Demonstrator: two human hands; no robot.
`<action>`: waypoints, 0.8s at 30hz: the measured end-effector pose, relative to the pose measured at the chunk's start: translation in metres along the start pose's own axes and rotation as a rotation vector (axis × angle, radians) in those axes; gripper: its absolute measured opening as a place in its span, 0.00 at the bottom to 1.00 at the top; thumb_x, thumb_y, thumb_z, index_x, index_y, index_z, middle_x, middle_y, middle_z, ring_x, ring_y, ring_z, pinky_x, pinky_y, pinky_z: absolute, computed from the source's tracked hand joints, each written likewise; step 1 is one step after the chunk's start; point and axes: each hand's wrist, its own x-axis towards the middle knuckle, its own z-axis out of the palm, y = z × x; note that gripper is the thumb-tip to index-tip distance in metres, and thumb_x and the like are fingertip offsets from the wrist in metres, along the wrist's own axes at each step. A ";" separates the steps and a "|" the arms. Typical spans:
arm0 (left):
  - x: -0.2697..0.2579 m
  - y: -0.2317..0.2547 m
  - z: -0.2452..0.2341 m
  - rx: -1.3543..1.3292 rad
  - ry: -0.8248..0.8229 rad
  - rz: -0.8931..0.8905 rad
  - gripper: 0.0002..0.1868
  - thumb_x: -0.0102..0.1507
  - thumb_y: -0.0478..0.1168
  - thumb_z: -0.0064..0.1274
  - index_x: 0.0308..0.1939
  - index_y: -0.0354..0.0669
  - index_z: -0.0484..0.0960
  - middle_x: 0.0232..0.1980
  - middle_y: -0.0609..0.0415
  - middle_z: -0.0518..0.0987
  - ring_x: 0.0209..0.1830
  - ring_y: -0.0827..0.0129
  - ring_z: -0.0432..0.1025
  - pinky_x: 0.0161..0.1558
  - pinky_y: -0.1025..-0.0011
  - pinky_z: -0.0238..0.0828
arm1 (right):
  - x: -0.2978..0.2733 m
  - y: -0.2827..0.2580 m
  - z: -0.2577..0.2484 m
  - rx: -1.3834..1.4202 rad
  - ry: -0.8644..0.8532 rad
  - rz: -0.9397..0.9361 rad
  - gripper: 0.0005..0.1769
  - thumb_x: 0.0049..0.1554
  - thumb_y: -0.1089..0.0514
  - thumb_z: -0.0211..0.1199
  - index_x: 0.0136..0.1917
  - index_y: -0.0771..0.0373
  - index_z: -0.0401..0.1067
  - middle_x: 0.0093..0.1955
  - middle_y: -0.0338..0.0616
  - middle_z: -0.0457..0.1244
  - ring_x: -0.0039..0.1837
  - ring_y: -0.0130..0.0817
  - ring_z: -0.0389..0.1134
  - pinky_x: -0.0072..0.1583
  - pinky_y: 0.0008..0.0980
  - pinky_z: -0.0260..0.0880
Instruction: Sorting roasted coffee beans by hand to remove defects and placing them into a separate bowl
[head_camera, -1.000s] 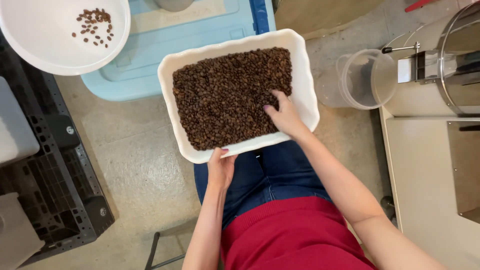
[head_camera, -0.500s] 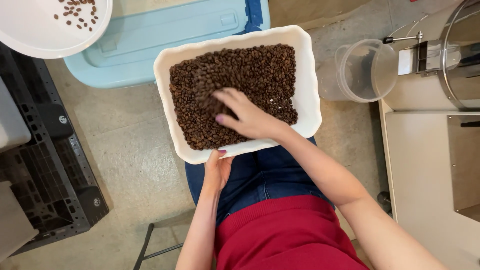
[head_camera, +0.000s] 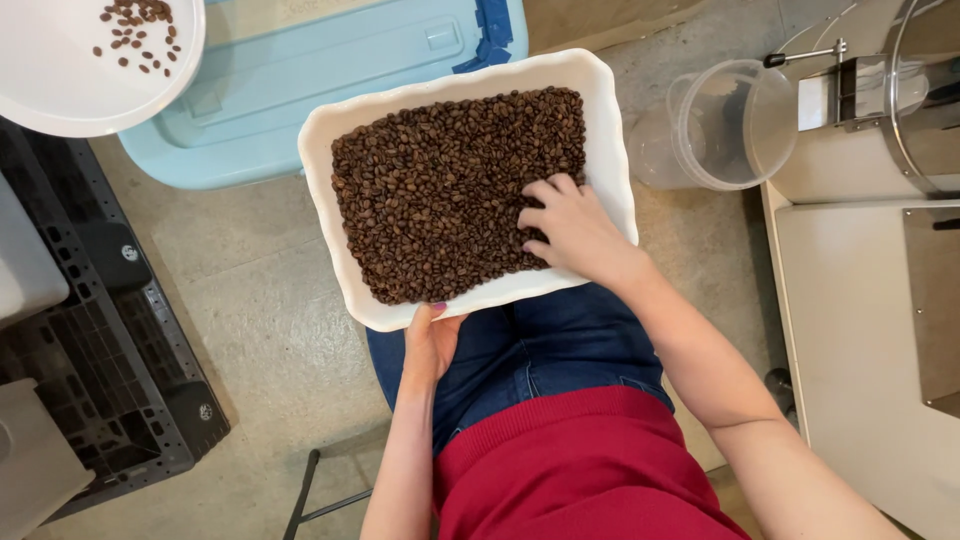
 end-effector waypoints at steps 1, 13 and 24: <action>-0.003 0.002 0.004 0.008 0.013 0.003 0.39 0.52 0.23 0.47 0.69 0.38 0.62 0.66 0.45 0.65 0.63 0.47 0.66 0.63 0.37 0.69 | -0.001 0.001 -0.009 0.049 0.043 0.022 0.11 0.55 0.49 0.69 0.52 0.47 0.80 0.65 0.40 0.63 0.70 0.46 0.59 0.61 0.49 0.68; -0.017 -0.001 0.000 0.029 0.070 0.022 0.41 0.51 0.22 0.49 0.70 0.38 0.63 0.68 0.46 0.66 0.64 0.47 0.66 0.66 0.35 0.65 | 0.002 -0.009 0.004 0.566 0.416 0.076 0.09 0.57 0.71 0.61 0.47 0.61 0.78 0.39 0.42 0.67 0.41 0.35 0.70 0.43 0.32 0.71; -0.026 0.009 0.014 -0.016 0.046 0.010 0.39 0.51 0.21 0.47 0.69 0.37 0.64 0.64 0.48 0.66 0.62 0.49 0.66 0.64 0.35 0.66 | -0.005 -0.032 0.005 0.570 0.279 -0.108 0.05 0.55 0.69 0.63 0.44 0.61 0.76 0.37 0.45 0.65 0.39 0.44 0.70 0.41 0.40 0.71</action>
